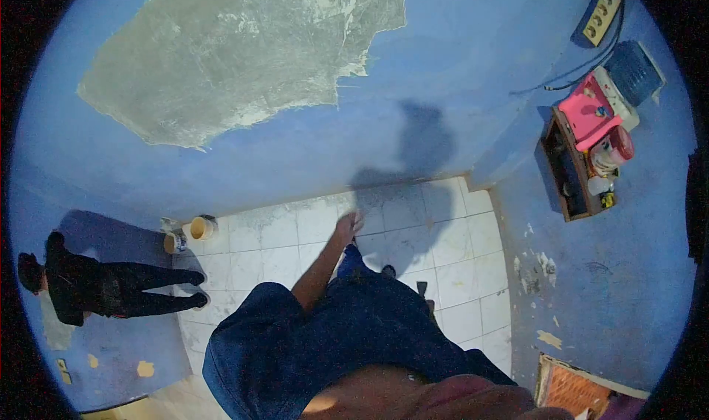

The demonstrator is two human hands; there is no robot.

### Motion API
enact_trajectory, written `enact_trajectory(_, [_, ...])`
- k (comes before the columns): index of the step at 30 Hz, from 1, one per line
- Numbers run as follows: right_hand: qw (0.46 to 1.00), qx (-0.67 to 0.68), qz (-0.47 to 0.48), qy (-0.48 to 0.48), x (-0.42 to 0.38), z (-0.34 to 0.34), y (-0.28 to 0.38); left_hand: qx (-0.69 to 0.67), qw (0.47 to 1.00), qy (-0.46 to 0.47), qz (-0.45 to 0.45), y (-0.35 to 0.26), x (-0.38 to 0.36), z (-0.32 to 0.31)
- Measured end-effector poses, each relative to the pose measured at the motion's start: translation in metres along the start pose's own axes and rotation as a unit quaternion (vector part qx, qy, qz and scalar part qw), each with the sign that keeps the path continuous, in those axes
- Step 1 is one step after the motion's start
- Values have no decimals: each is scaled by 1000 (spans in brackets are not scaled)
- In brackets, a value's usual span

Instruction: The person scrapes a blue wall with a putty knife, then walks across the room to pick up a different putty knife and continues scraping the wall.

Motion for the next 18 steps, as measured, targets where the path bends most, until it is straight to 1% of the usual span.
enact_trajectory(1, [1000, -2, 8, 4, 3, -1, 2, -299, 954, -9, 10, -97, -16, -84])
enact_trajectory(2, [1000, -10, 10, 9, 4, -1, 4, -319, 925, 181, -99, -156, -13, -116])
enact_trajectory(3, [1000, -19, 12, 18, 3, -3, 3, -273, 938, 166, -132, -260, -57, -178])
enact_trajectory(4, [999, -29, 6, 26, -1, -6, 1, -373, 886, 240, -136, -316, -70, -205])
enact_trajectory(5, [999, -38, 1, 34, -5, -7, -1, -413, 850, 294, -145, -360, -84, -226])
enact_trajectory(7, [997, -57, -8, 48, -7, -9, -6, -442, 804, 367, -153, -428, -121, -259])
enact_trajectory(9, [996, -69, -17, 58, -9, -9, -14, -384, 814, 387, -200, -463, -147, -277])
enact_trajectory(10, [995, -72, -19, 62, -10, -9, -16, -353, 818, 396, -221, -470, -153, -280])
enact_trajectory(13, [994, -76, -18, 70, -8, -9, -13, -326, 821, 402, -243, -470, -157, -279])
enact_trajectory(16, [996, -63, -9, 64, -4, -10, 1, -334, 848, 384, -146, -427, -111, -250])
enact_trajectory(17, [997, -56, -5, 61, -2, -10, 6, -232, 913, 308, -134, -396, -87, -231])
enact_trajectory(18, [997, -46, -1, 55, 1, -10, 11, -123, 959, 226, -122, -359, -59, -203])
Point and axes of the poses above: each hand's wrist, its own x-axis towards the middle knuckle, its own z-axis out of the back of the hand, y = z × x, the point moved 4 cm from there along x, towards the middle knuckle, and after that the axes turned 2 degrees about z, right-handed, at the moved point
